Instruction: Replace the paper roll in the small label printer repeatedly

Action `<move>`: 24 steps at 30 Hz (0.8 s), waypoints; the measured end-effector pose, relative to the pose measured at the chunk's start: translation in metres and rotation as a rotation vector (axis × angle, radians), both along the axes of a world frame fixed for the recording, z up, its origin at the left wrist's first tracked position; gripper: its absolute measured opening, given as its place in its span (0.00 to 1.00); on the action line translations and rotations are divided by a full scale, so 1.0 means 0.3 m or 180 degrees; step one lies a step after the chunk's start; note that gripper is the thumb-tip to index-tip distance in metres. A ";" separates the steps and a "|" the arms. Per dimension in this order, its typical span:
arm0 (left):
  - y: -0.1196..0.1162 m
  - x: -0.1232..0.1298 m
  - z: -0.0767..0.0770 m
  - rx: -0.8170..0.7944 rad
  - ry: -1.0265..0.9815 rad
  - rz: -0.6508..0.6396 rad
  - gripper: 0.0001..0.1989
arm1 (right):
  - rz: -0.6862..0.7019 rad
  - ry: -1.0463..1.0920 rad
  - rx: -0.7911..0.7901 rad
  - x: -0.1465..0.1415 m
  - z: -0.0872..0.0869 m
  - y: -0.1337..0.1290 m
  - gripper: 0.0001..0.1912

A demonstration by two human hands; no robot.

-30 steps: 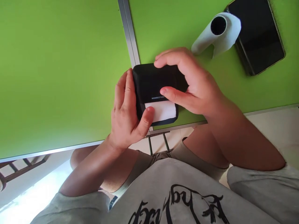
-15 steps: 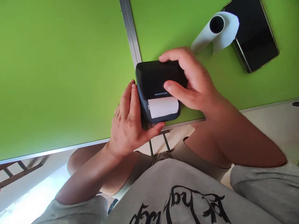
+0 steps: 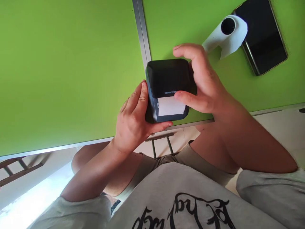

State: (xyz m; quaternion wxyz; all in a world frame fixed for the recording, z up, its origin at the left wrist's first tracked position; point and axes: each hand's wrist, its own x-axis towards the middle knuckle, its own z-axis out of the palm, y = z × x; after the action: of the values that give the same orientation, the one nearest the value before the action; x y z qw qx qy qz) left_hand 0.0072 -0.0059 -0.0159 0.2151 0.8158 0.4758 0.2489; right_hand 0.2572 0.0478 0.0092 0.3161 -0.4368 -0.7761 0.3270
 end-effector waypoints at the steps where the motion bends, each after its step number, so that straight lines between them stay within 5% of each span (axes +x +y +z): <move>1: 0.000 -0.001 0.001 0.0032 -0.0001 -0.0002 0.59 | 0.0025 0.0000 0.0001 0.003 0.000 0.000 0.35; 14: 0.005 -0.001 -0.001 0.0074 0.0092 0.0046 0.58 | 0.0130 0.0003 0.0142 0.022 -0.020 0.011 0.39; 18: 0.002 0.002 0.001 0.0023 0.0062 0.0116 0.58 | -0.0287 -0.0001 0.0173 0.024 -0.005 0.011 0.42; 24: 0.010 0.012 0.010 -0.0134 0.0031 0.0130 0.59 | -0.1143 -0.0134 0.0528 -0.017 0.063 -0.020 0.25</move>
State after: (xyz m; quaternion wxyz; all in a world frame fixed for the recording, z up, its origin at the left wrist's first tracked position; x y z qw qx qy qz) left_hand 0.0107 -0.0029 -0.0128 0.2248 0.8024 0.4985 0.2392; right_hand 0.2521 0.0417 0.0280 0.3880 -0.5474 -0.7165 0.1910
